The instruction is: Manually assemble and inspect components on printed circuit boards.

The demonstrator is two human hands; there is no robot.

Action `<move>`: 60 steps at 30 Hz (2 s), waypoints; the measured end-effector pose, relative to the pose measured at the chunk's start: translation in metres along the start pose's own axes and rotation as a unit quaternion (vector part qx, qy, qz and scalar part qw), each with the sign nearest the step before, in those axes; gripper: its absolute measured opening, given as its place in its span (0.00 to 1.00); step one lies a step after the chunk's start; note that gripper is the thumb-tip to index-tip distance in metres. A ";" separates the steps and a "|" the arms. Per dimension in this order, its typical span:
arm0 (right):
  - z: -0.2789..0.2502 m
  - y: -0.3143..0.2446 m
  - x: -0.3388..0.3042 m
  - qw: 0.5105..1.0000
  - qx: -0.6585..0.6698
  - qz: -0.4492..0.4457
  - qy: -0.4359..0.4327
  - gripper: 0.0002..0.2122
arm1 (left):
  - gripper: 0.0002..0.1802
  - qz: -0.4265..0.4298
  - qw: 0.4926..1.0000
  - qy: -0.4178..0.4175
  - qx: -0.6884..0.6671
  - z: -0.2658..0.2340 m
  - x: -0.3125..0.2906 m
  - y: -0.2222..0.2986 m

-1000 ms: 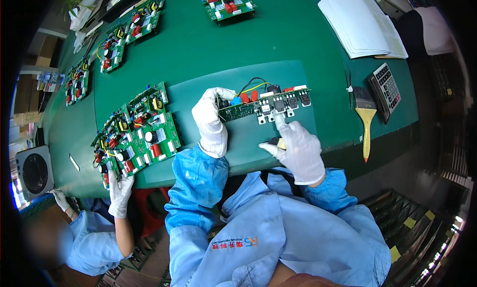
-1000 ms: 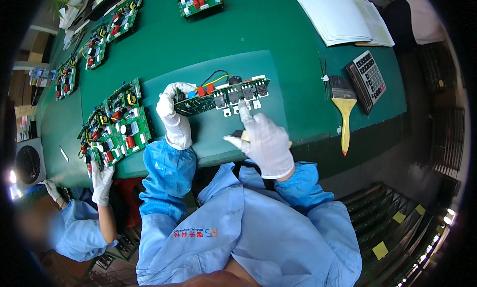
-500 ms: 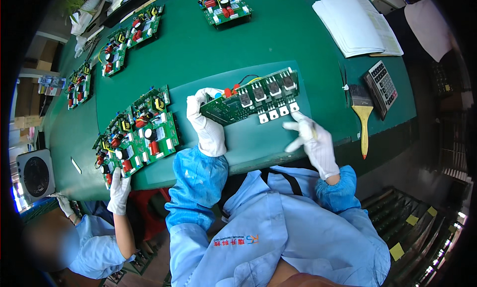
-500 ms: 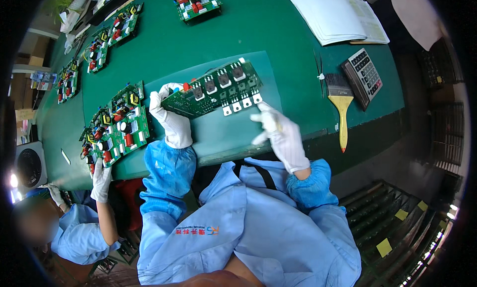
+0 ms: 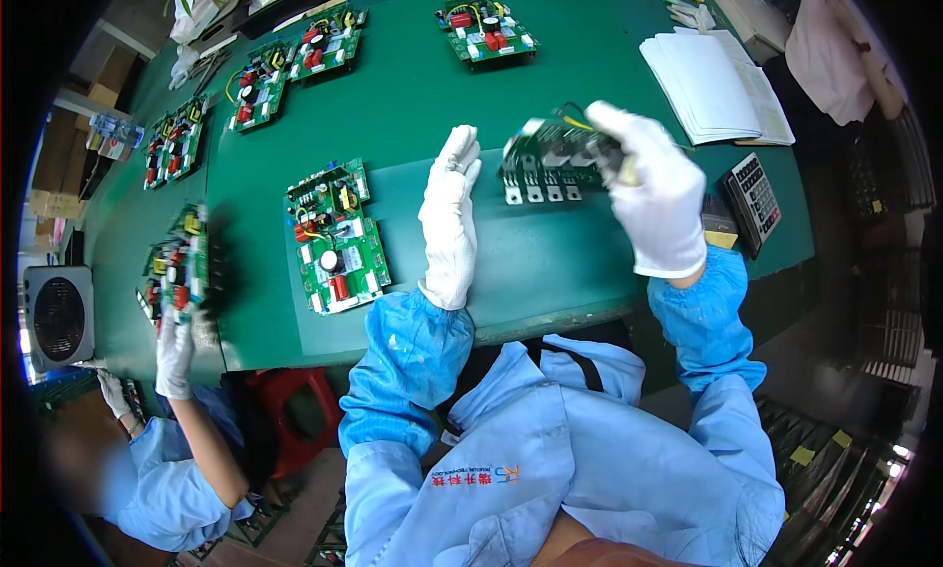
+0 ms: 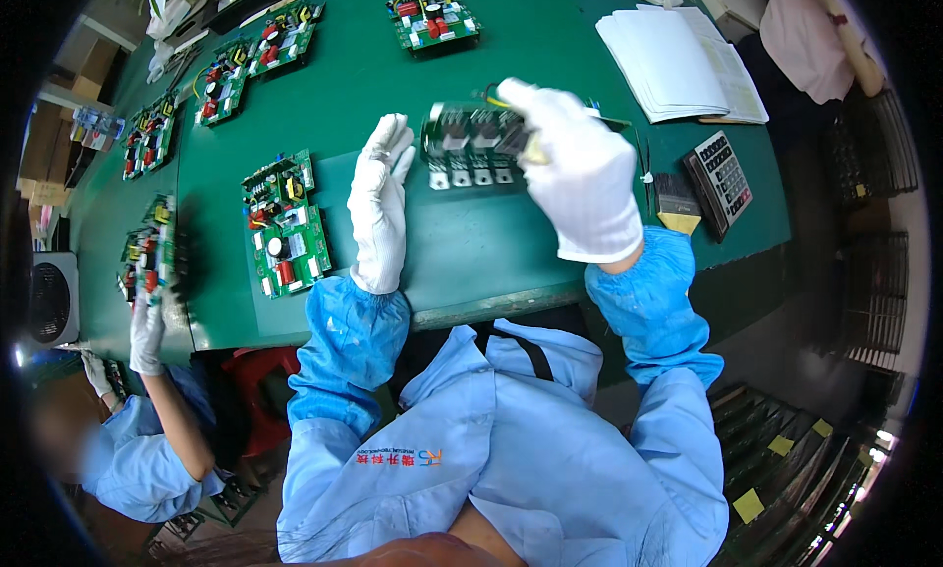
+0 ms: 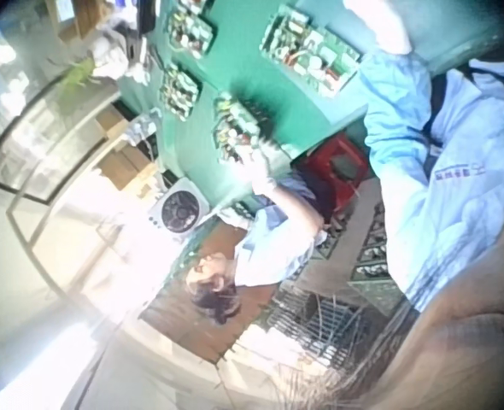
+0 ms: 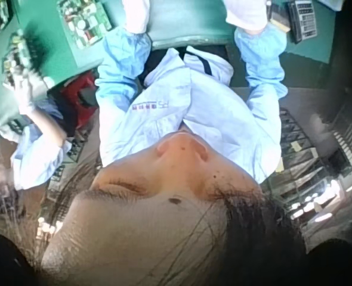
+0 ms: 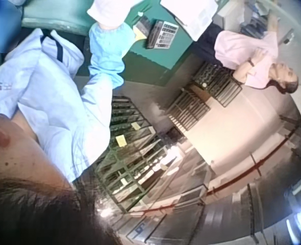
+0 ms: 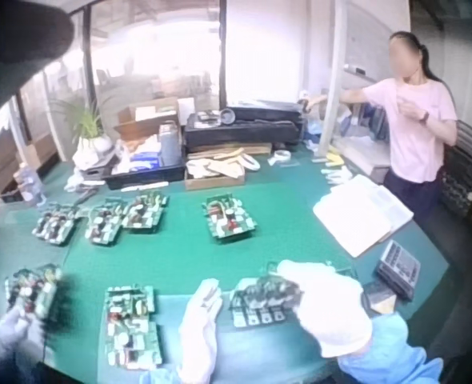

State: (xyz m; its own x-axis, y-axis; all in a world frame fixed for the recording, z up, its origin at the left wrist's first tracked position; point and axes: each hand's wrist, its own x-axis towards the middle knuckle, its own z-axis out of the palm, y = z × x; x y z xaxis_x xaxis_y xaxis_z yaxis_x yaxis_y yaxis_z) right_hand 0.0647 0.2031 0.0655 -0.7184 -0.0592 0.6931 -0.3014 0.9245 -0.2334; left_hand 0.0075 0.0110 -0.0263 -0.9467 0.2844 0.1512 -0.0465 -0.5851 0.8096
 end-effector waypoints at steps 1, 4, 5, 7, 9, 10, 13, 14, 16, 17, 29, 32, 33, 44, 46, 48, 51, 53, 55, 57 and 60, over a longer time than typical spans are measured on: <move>0.006 -0.003 -0.002 0.995 -0.066 -0.068 -0.019 0.24 | 0.33 0.030 0.998 -0.013 0.058 -0.003 0.001 -0.001; 0.018 -0.004 -0.021 0.979 -0.150 -0.096 -0.097 0.24 | 0.32 0.039 0.967 -0.080 0.239 0.000 -0.001 0.005; 0.017 -0.002 -0.027 0.980 -0.146 -0.071 -0.118 0.26 | 0.26 -0.005 0.981 -0.094 0.171 0.005 -0.001 0.006; 0.011 -0.012 -0.022 0.986 -0.097 -0.053 -0.125 0.26 | 0.21 -0.052 0.988 -0.100 0.104 0.009 -0.005 0.012; -0.002 -0.027 -0.015 0.992 -0.004 0.004 -0.129 0.27 | 0.19 -0.047 0.986 -0.109 0.116 0.007 -0.004 0.014; -0.005 -0.027 -0.021 0.991 -0.002 0.004 -0.131 0.27 | 0.19 -0.049 0.986 -0.106 0.117 0.007 -0.004 0.018; -0.029 -0.020 -0.057 0.995 0.072 0.029 -0.057 0.23 | 0.17 -0.102 0.975 -0.110 0.164 0.010 -0.004 0.022; -0.031 -0.019 -0.065 0.986 0.118 0.028 -0.116 0.20 | 0.17 -0.098 0.977 -0.105 0.159 0.011 -0.004 0.021; -0.017 -0.030 -0.081 0.962 0.152 0.090 -0.209 0.20 | 0.17 -0.098 0.977 -0.108 0.155 0.013 -0.002 0.017; -0.006 -0.030 -0.084 0.969 0.118 0.057 -0.210 0.20 | 0.17 -0.084 0.979 -0.107 0.155 0.012 -0.002 0.016; 0.031 -0.035 -0.099 0.960 -0.011 0.034 -0.278 0.20 | 0.18 -0.048 0.974 -0.126 0.184 0.006 -0.001 0.014; 0.030 -0.036 -0.093 0.959 0.027 0.074 -0.271 0.17 | 0.18 -0.045 0.974 -0.126 0.184 0.005 -0.001 0.013; 0.029 -0.040 -0.090 0.960 0.027 0.074 -0.270 0.17 | 0.18 -0.052 0.976 -0.122 0.173 0.005 -0.003 0.014; 0.048 -0.064 -0.087 0.959 0.021 0.033 -0.281 0.19 | 0.18 -0.038 0.973 -0.134 0.183 0.006 -0.001 0.015; 0.042 -0.060 -0.085 0.958 0.039 0.032 -0.284 0.18 | 0.18 -0.051 0.980 -0.108 0.162 0.005 -0.003 0.014; 0.028 -0.048 -0.089 0.954 0.119 0.088 -0.261 0.19 | 0.18 -0.058 0.979 -0.110 0.164 0.007 0.001 0.012; 0.020 -0.034 -0.096 0.955 0.063 0.191 -0.218 0.19 | 0.18 -0.067 0.978 -0.104 0.167 0.011 -0.002 0.014; 0.012 -0.028 -0.092 0.921 -0.006 0.287 -0.261 0.21 | 0.24 -0.079 0.979 -0.088 0.165 0.011 -0.005 0.015; 0.005 -0.019 -0.095 0.933 0.004 0.287 -0.215 0.20 | 0.24 -0.073 0.976 -0.087 0.186 0.012 -0.005 0.016; 0.007 -0.011 -0.104 0.947 0.006 0.265 -0.180 0.19 | 0.23 -0.068 0.972 -0.086 0.208 0.012 -0.004 0.017; 0.014 -0.002 -0.112 0.964 0.036 0.221 -0.141 0.16 | 0.23 -0.065 0.971 -0.091 0.211 0.013 -0.003 0.017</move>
State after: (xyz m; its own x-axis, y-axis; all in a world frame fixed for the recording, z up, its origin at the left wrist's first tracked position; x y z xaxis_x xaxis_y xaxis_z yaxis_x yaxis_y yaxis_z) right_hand 0.1374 0.2023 -0.0208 -0.9259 0.2249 0.3035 0.0379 0.8547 -0.5177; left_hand 0.0133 0.0103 -0.0055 -0.8674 0.4875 0.0998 0.0100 -0.1834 0.9830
